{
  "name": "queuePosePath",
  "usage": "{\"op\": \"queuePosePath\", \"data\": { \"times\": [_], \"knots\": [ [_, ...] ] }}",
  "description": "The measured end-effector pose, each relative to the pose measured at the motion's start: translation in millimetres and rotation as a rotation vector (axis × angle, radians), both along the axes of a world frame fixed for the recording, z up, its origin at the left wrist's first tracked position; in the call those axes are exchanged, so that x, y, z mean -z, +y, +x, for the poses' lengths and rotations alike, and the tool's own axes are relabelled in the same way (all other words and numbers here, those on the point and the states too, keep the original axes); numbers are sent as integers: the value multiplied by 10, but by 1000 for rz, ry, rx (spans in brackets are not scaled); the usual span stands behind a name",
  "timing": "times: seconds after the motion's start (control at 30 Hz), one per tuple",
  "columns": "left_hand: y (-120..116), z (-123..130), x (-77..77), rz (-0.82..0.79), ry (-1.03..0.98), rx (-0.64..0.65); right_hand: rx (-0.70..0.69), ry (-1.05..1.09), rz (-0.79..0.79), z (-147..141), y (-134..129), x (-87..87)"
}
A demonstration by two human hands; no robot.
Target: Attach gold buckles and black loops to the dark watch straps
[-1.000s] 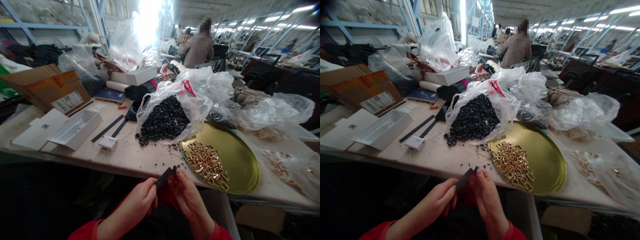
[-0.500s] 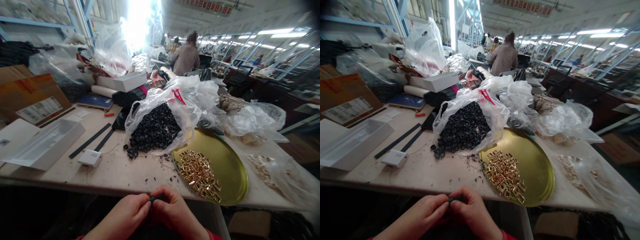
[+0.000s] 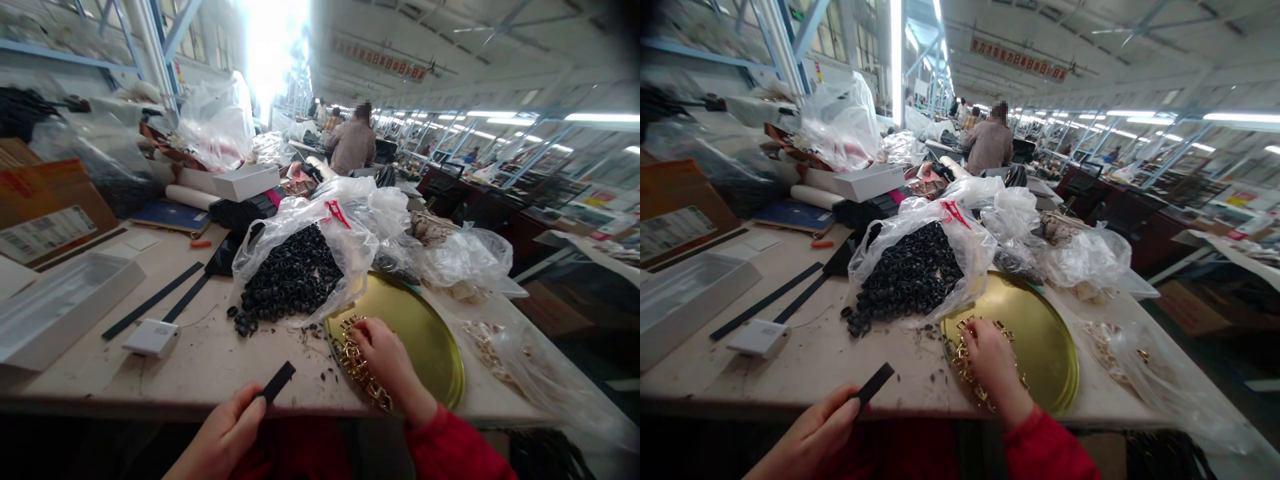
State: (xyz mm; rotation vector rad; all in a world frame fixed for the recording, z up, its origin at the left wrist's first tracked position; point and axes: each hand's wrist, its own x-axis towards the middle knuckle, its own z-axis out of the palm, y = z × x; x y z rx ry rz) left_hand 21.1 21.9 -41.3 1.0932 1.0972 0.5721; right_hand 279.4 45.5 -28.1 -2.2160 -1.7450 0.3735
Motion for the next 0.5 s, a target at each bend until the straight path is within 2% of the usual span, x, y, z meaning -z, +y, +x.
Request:
{"op": "queuePosePath", "data": {
  "times": [0.07, 0.17, 0.33, 0.43, 0.5],
  "knots": [
    [-61, 51, -6, -99, -67, -58, 46, -116, -41, 223, 171, -37],
    [-167, 126, 14, -128, -135, -69, 59, -162, -101, 305, 311, 21],
    [-312, 122, 39, 30, -106, 48, 32, -136, -65, 247, 296, 67],
    [-349, 90, -14, 136, -36, 40, 5, -57, -3, 194, 214, -45],
    [-335, 97, -83, 195, -10, 12, -49, 21, 40, 59, 118, -161]
  ]
}}
